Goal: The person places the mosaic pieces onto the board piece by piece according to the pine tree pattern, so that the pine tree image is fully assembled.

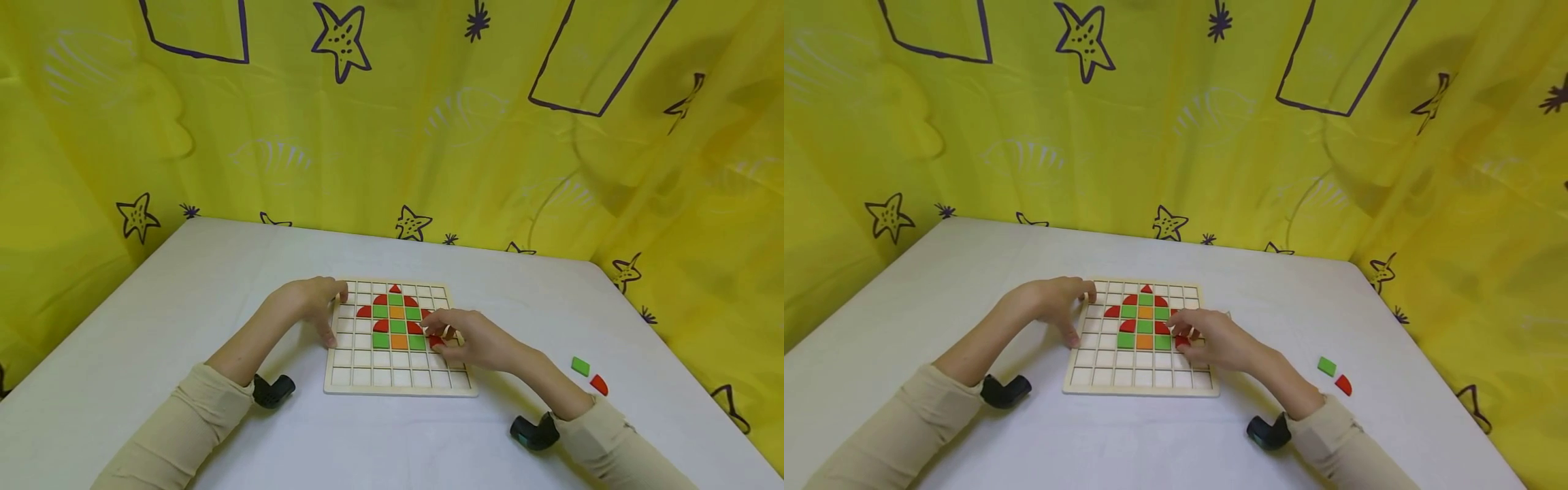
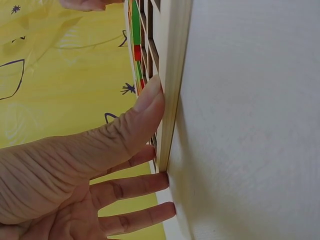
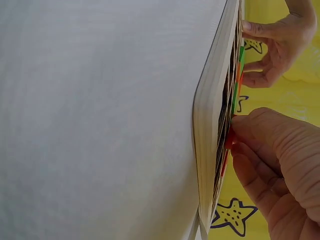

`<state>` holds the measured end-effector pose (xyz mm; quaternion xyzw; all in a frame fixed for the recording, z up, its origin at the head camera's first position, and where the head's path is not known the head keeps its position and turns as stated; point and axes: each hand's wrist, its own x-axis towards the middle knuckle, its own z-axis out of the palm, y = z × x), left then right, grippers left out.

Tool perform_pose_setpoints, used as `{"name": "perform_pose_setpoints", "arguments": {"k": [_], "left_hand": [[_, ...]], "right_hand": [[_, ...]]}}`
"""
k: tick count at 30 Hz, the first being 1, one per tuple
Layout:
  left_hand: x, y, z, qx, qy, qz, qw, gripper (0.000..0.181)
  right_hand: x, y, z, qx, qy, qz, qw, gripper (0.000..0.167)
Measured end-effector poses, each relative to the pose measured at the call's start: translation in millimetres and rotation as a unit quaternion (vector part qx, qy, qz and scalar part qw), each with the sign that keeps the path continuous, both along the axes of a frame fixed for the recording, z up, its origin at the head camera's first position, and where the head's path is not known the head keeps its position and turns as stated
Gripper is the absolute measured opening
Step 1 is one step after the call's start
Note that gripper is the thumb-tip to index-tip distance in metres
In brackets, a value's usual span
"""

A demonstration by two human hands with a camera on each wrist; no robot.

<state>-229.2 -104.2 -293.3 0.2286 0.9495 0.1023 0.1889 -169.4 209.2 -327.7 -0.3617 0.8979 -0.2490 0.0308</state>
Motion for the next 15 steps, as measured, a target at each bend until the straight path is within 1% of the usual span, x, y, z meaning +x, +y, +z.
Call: {"name": "perform_pose_setpoints", "arguments": {"k": [3,6,15], "left_hand": [[0.2,-0.3,0.7,0.0,-0.002,0.004,1.0,0.077],[0.8,-0.6,1.6,-0.001,-0.003,0.006,1.0,0.076],[2.2,-0.2,2.8,0.003,-0.004,0.004,1.0,0.076]], "right_hand": [[-0.8,-1.0,-0.8,-0.002,-0.014,0.006,0.9999,0.033],[-0.3,-2.0,-1.1,-0.001,-0.018,0.008,0.9998,0.031],[6.8,1.0,3.8,0.003,0.008,-0.002,1.0,0.033]]}}
